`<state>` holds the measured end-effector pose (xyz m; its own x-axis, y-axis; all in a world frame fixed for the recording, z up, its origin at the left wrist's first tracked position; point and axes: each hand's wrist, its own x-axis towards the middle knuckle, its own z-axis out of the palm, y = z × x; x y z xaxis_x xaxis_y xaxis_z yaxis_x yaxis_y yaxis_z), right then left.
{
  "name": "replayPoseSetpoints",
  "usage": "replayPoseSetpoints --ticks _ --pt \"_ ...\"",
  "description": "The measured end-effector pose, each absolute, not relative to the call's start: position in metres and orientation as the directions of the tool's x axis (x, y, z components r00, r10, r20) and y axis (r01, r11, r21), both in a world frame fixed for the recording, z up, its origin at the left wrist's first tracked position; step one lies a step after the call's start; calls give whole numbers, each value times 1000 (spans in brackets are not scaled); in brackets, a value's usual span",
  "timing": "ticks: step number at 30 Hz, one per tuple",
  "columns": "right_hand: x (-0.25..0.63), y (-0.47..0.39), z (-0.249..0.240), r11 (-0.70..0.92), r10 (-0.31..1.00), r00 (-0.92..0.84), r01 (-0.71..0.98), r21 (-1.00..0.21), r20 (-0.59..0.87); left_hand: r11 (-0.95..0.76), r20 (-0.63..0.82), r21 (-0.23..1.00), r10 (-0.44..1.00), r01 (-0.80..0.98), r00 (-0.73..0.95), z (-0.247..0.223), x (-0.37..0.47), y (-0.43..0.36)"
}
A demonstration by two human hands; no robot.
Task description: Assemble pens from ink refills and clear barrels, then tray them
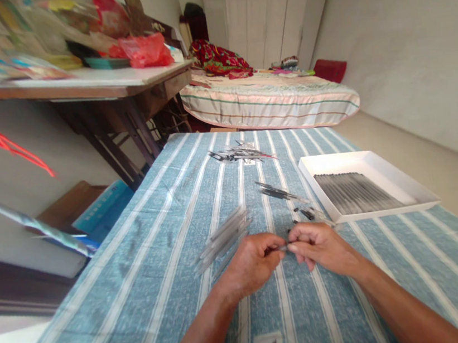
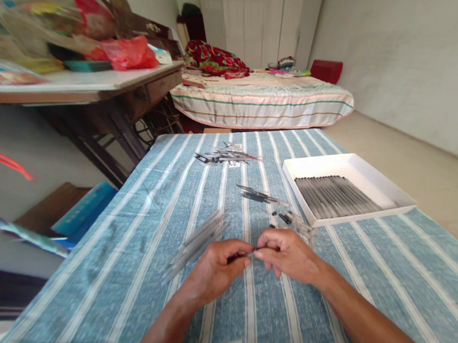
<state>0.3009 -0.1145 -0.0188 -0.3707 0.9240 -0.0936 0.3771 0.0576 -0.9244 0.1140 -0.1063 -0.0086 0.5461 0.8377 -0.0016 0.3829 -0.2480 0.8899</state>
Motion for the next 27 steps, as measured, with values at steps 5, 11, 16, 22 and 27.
replayPoseSetpoints --ticks 5,11,16,22,27 --pt "302 -116 -24 -9 927 -347 366 -931 -145 -241 -10 889 839 389 544 -8 116 -107" --pt "301 -116 -30 -15 931 -341 318 -948 -129 -251 -16 881 830 400 557 -9 117 -105" --pt "301 -116 -30 -33 928 -341 324 -946 -149 -258 -17 874 831 411 556 -10 117 -104" --pt "298 -115 -39 -95 921 -346 242 -966 -178 -337 35 834 822 437 568 -11 115 -103" --pt "293 -117 -47 -156 928 -314 165 -974 -202 -434 73 777 781 456 620 -11 113 -103"
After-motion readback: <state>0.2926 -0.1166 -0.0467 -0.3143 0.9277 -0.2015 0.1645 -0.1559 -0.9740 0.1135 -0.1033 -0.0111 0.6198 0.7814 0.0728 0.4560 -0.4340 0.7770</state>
